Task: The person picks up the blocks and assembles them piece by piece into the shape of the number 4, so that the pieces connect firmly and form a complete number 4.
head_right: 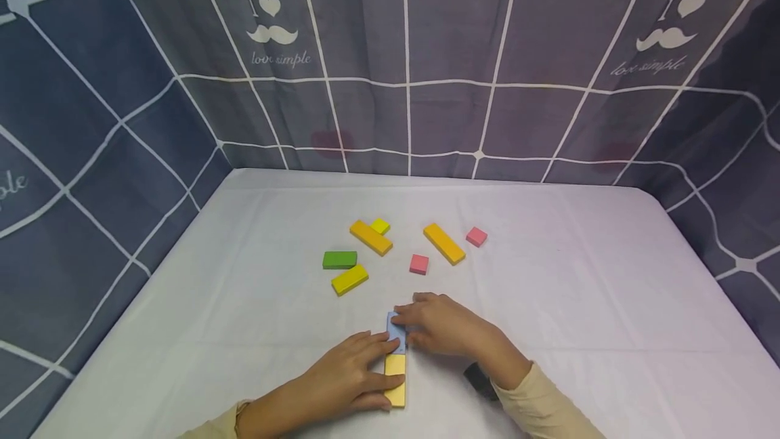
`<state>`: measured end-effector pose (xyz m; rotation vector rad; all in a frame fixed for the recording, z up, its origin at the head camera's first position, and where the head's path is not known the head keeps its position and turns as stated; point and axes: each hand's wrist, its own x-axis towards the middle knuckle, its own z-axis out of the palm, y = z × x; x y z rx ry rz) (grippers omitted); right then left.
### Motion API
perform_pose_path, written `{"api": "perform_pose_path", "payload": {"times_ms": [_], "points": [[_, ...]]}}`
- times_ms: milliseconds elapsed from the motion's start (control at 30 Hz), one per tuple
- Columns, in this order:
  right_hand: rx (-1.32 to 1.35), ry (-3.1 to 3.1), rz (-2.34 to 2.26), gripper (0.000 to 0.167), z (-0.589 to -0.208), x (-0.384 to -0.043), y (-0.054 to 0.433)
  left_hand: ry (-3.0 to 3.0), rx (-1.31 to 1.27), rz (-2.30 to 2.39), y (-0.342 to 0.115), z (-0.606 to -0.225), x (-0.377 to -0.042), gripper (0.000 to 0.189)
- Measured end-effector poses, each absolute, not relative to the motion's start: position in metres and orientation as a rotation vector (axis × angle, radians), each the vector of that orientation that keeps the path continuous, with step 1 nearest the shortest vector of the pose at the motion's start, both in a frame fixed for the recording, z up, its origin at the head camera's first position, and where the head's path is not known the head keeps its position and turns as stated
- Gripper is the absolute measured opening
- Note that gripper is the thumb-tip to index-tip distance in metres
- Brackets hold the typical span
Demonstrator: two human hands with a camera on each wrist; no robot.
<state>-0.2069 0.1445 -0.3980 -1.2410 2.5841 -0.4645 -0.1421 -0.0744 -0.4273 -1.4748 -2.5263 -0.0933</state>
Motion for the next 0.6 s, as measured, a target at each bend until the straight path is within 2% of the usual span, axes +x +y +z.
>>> {"api": "perform_pose_path", "payload": {"times_ms": [600], "points": [[-1.287, 2.629, -0.508, 0.039, -0.393, -0.236, 0.143, -2.526, -1.481, -0.115, -0.074, -0.428, -0.142, 0.035]]}}
